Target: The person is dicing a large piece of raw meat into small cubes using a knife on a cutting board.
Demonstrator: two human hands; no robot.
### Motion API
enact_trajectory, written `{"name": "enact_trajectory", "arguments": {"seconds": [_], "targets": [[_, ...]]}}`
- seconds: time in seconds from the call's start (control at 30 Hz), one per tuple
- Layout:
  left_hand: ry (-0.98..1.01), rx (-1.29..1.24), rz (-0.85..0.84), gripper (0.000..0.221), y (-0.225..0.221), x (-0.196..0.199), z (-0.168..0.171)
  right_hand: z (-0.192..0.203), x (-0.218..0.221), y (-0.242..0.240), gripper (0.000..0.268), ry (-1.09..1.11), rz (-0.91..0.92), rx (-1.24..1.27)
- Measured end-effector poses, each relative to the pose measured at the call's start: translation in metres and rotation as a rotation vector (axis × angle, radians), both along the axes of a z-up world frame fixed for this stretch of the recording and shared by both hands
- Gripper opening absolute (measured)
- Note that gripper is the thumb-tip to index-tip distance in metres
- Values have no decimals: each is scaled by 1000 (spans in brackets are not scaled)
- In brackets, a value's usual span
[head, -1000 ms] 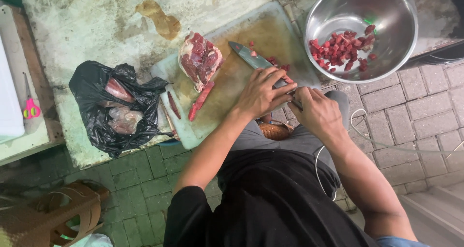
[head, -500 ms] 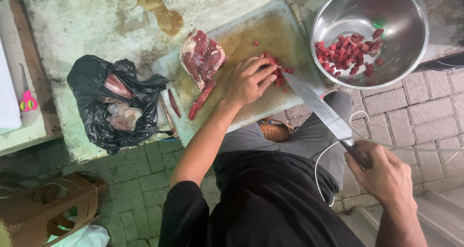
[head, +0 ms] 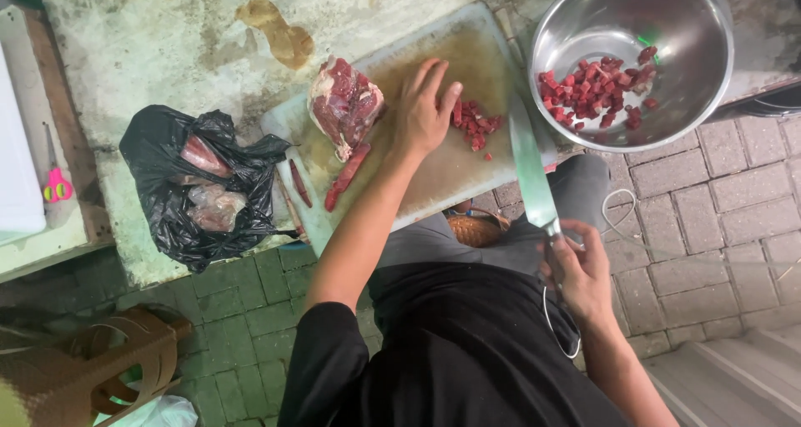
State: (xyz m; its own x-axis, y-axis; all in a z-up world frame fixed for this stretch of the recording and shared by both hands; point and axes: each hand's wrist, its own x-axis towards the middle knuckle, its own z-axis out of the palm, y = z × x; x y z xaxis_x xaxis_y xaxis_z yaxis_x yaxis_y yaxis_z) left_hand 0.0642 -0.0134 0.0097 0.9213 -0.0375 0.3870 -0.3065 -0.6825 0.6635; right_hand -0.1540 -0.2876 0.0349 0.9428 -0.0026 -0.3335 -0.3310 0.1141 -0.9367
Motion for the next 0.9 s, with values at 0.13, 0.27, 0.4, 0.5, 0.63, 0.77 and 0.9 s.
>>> {"name": "enact_trajectory", "arguments": {"seconds": [0.13,0.27,0.4,0.5,0.63,0.77,0.9], "targets": [[32,14,13,56,-24,-18,1,7,21,34,37,-28,20,42],[-43,-51,32,57,-50,-29,-9,7,39,68,34,17,-14,206],[-80,54,172,54,-70,-34,-14,1,48,91,30,11,44,313],[-110,81,194,46,-71,-28,-28,9,48,111,26,47,-19,407],[-130,-8,178,39,-65,-25,-31,-6,51,120,24,36,-64,442],[-94,-227,223,34,-64,-25,-37,0,50,125,24,-25,-46,441],[-73,-625,292,30,-67,-25,-34,4,50,123,33,-197,77,327]]}}
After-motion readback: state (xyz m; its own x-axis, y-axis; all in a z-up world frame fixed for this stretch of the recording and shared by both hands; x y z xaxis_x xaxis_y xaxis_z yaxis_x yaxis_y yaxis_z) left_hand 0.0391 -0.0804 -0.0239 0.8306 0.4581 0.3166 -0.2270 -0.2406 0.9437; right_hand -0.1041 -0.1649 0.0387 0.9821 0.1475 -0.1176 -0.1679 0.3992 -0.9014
